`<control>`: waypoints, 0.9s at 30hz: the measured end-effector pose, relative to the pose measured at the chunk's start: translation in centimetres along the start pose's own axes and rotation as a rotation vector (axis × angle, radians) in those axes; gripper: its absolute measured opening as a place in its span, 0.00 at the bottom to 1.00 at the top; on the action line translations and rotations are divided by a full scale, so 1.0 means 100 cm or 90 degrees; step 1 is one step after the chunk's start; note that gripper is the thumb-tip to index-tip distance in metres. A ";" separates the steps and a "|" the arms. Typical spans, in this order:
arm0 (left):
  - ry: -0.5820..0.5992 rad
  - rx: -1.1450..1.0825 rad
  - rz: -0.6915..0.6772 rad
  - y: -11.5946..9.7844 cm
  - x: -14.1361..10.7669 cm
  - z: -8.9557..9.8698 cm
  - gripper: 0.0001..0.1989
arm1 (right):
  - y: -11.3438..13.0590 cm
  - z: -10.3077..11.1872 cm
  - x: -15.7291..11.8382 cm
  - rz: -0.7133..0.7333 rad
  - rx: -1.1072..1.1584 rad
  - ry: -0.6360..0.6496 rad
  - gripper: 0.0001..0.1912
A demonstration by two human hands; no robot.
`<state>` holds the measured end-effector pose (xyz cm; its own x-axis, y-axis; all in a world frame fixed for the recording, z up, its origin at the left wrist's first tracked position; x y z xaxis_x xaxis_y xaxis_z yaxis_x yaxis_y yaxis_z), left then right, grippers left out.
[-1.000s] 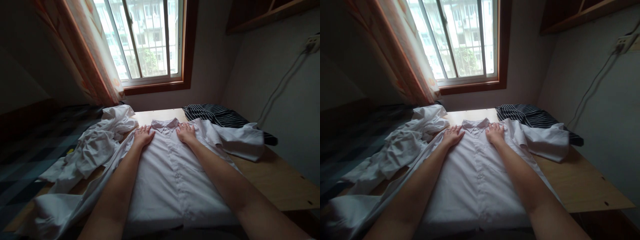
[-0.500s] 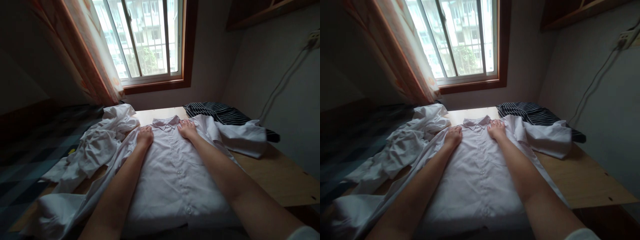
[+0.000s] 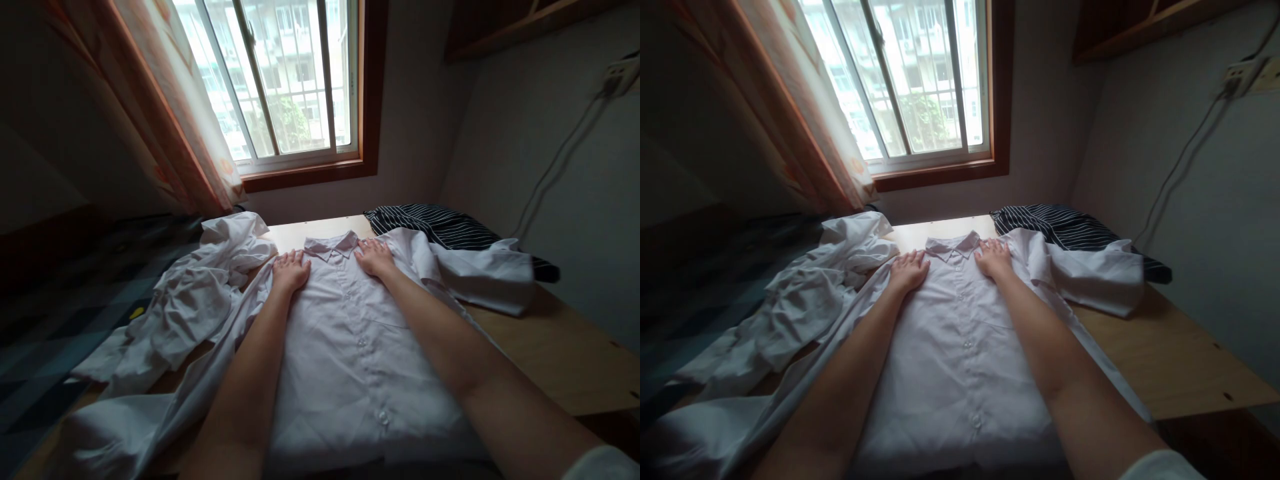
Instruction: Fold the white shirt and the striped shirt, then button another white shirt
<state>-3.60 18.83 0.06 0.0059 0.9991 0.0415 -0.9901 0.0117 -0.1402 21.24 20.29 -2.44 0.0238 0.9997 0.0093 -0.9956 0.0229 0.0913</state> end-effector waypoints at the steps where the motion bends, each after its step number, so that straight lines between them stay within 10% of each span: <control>1: 0.003 0.001 -0.002 -0.001 0.001 0.000 0.33 | -0.001 -0.001 0.001 -0.001 0.001 -0.003 0.33; 27: 0.006 -0.011 -0.008 -0.003 0.034 -0.004 0.34 | -0.004 0.002 0.031 0.007 0.011 0.004 0.35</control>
<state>-3.18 22.20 -0.15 0.0205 0.9992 0.0338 -0.9873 0.0255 -0.1565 21.75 23.37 -2.21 0.0115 0.9999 0.0047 -0.9941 0.0109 0.1080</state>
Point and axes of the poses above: each hand's wrist, its own x-axis towards the middle knuckle, its own z-axis out of the back of the hand, y = z × x, the point moved 3 cm from there along x, towards the middle knuckle, and after that the axes turned 7 degrees about -x, right-handed, at the moved point
